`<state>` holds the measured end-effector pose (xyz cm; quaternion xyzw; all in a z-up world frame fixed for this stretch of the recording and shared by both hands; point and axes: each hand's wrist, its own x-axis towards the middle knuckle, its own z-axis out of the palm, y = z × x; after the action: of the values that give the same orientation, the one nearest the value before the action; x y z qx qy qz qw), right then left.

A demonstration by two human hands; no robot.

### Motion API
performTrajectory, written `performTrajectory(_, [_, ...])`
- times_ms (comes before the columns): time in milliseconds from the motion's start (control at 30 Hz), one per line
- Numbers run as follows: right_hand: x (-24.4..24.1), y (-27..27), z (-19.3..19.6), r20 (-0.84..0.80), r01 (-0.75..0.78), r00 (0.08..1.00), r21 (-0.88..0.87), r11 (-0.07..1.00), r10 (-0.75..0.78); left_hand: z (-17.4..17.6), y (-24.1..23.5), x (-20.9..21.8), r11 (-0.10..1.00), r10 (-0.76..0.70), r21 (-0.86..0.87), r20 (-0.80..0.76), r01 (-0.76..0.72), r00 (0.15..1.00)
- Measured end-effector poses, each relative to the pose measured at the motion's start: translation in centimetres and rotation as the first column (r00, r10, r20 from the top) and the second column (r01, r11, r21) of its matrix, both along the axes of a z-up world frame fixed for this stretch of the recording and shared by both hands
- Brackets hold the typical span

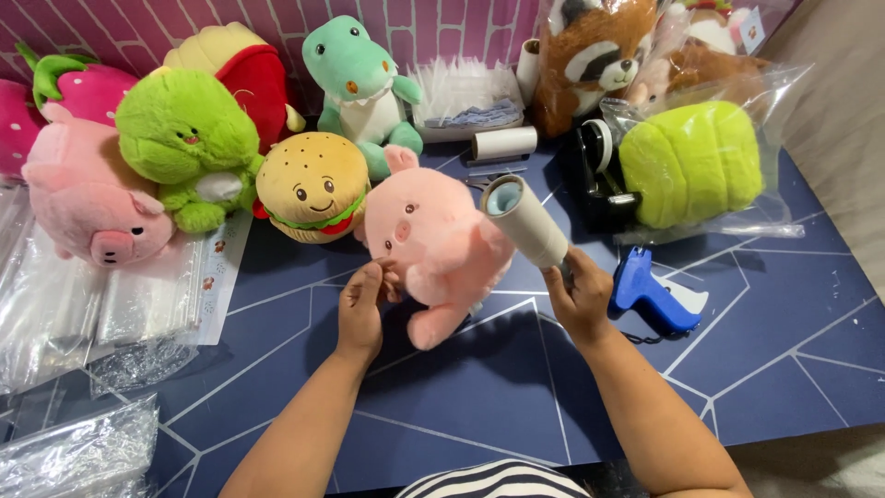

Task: Cleaning a plush toy with a lint roller and placing it into a plastic bag for packaging.

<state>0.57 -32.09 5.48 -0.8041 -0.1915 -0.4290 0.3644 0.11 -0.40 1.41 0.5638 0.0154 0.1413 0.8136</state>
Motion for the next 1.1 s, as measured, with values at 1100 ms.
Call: performTrajectory(1100, [0.3,1.0,-0.7,0.000,-0.081,0.997,-0.081,0.993,0.081,4.7,-0.9,-1.1,0.896,-0.440,-0.191,-0.267,0.401,0.857])
